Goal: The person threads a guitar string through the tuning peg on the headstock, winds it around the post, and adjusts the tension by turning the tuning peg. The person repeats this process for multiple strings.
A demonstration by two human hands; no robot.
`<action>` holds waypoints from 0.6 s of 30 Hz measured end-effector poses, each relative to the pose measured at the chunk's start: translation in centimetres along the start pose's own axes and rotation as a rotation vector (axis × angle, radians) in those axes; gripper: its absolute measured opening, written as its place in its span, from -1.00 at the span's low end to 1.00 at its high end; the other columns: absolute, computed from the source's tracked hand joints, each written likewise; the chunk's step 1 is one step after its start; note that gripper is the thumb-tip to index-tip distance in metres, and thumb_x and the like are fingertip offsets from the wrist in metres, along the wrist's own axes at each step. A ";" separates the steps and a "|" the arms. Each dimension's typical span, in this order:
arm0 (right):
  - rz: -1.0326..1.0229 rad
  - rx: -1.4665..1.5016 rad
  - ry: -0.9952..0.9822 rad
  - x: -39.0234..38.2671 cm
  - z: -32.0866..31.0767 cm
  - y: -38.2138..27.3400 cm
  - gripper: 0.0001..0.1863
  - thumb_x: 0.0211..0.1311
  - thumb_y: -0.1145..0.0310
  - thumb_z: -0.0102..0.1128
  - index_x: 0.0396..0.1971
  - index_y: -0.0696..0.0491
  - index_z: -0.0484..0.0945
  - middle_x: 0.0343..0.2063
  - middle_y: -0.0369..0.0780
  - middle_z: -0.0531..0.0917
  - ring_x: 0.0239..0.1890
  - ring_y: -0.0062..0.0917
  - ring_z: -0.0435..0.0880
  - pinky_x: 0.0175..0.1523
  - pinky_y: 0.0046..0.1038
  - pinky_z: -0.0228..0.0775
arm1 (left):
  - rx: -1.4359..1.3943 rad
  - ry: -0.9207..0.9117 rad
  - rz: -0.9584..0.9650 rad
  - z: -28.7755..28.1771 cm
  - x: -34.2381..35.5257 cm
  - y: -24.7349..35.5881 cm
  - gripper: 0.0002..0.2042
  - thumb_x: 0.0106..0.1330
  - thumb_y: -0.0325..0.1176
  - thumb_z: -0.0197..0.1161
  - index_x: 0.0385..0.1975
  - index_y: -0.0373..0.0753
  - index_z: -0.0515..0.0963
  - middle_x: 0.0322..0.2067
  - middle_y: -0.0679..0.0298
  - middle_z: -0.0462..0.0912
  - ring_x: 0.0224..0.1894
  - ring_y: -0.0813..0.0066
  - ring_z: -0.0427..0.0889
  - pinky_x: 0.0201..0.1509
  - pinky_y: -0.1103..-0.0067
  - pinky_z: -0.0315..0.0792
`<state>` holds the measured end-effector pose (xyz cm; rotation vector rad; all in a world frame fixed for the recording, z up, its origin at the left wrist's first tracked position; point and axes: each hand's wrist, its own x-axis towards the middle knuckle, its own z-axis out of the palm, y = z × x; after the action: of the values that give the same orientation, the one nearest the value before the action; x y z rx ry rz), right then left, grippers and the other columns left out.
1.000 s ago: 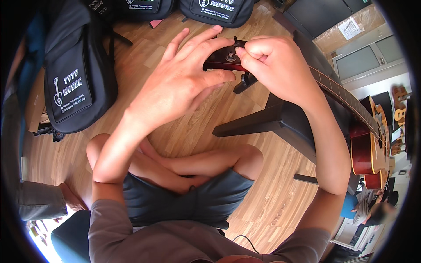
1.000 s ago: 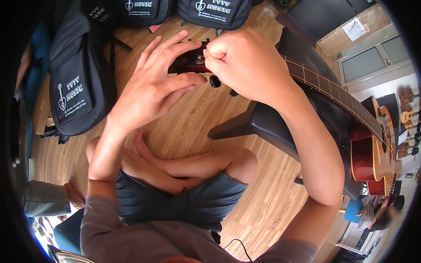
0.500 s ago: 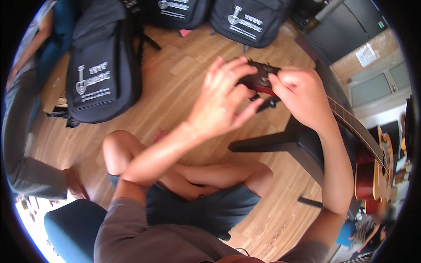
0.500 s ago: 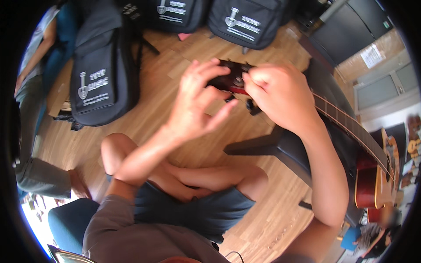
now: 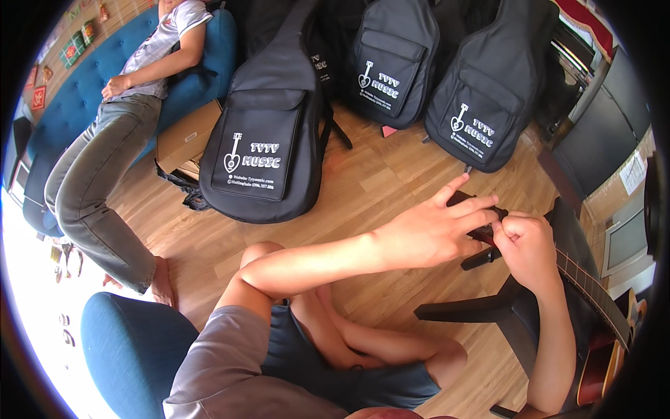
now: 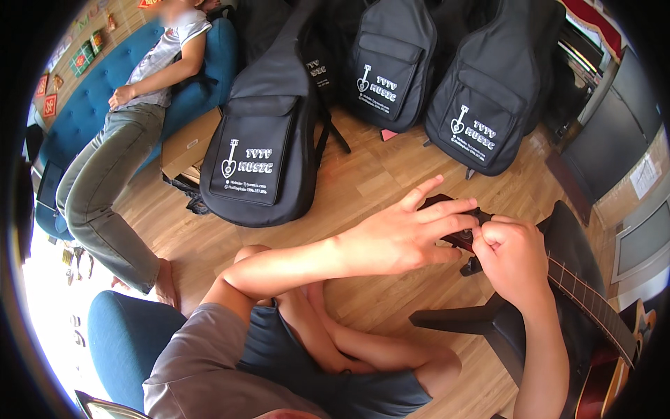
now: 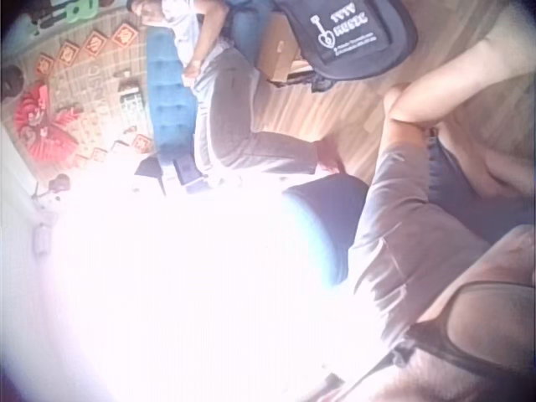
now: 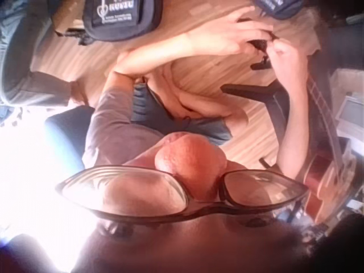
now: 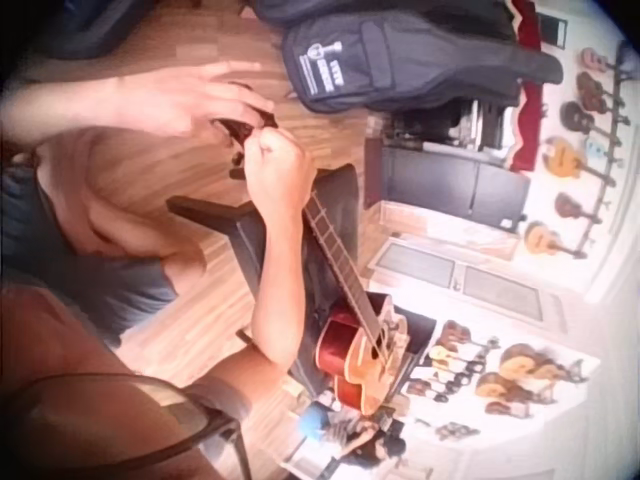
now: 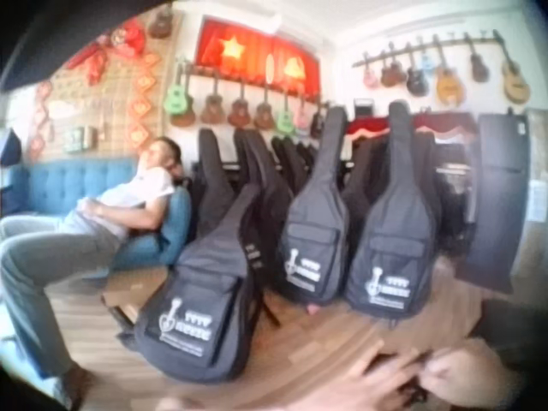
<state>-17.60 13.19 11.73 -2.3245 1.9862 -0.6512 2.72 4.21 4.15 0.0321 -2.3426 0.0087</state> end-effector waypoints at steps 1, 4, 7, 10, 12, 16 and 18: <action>0.004 0.006 -0.002 0.1 0.1 -0.2 -0.68 0.22 0.47 0.27 -0.68 0.21 0.40 -0.67 -0.10 0.41 -0.64 -0.22 0.38 -0.47 -0.21 0.18 | 0.011 -0.006 0.034 0.0 0.0 -0.2 -0.76 0.18 -0.32 0.31 -0.15 -0.06 0.75 0.25 0.23 0.46 0.51 0.21 0.24 0.57 -0.14 0.01; 0.031 0.004 -0.012 0.1 -0.2 -0.5 -0.67 0.24 0.45 0.27 -0.69 0.21 0.41 -0.67 -0.10 0.42 -0.64 -0.22 0.39 -0.47 -0.21 0.18 | -0.025 0.028 -0.007 0.3 -0.3 -0.3 -0.83 0.17 -0.33 0.37 -0.24 -0.10 0.73 0.22 0.23 0.48 0.50 0.21 0.26 0.57 -0.15 0.02; 0.020 -0.010 -0.012 0.1 -0.3 -0.3 -0.66 0.26 0.43 0.27 -0.68 0.20 0.42 -0.67 -0.10 0.43 -0.64 -0.21 0.40 -0.46 -0.21 0.19 | -0.099 0.180 -0.119 2.3 -0.8 0.3 -0.82 0.15 -0.30 0.51 -0.34 -0.16 0.68 0.20 0.19 0.50 0.44 0.13 0.34 0.54 -0.14 0.07; -0.007 0.016 -0.015 0.2 -0.4 -0.5 -0.65 0.30 0.41 0.25 -0.66 0.20 0.44 -0.63 -0.07 0.49 -0.59 -0.13 0.48 -0.44 -0.19 0.23 | -0.130 0.346 -0.308 5.4 -1.6 2.0 -0.77 0.15 -0.31 0.55 -0.36 -0.21 0.60 0.19 0.15 0.50 0.38 0.04 0.41 0.50 -0.12 0.13; -0.016 0.019 -0.015 0.3 -0.4 -0.4 -0.66 0.31 0.40 0.24 -0.65 0.20 0.45 -0.61 -0.06 0.51 -0.57 -0.11 0.51 -0.43 -0.19 0.26 | -0.170 0.413 -0.425 6.4 -1.2 3.1 -0.79 0.16 -0.40 0.49 -0.31 -0.21 0.58 0.18 0.10 0.50 0.35 -0.02 0.44 0.45 -0.08 0.20; -0.017 0.035 -0.030 0.0 -0.2 0.5 -0.67 0.33 0.36 0.23 -0.61 0.21 0.47 -0.59 -0.04 0.52 -0.56 -0.09 0.53 -0.41 -0.17 0.29 | -0.139 0.362 -0.405 6.5 -0.8 3.3 -0.79 0.14 -0.47 0.45 -0.22 -0.12 0.66 0.16 0.14 0.51 0.34 -0.03 0.44 0.44 -0.06 0.20; -0.011 0.047 -0.034 -0.2 -0.2 0.8 -0.68 0.31 0.36 0.23 -0.61 0.20 0.48 -0.61 -0.05 0.52 -0.57 -0.10 0.52 -0.41 -0.17 0.29 | -0.114 0.225 -0.356 5.1 -0.9 3.0 -0.78 0.15 -0.48 0.45 -0.21 -0.05 0.71 0.17 0.19 0.51 0.37 0.02 0.42 0.47 -0.08 0.18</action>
<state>-18.43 13.29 11.63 -2.3061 1.9237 -0.6464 -0.41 7.16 -0.07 0.3721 -2.0800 -0.2831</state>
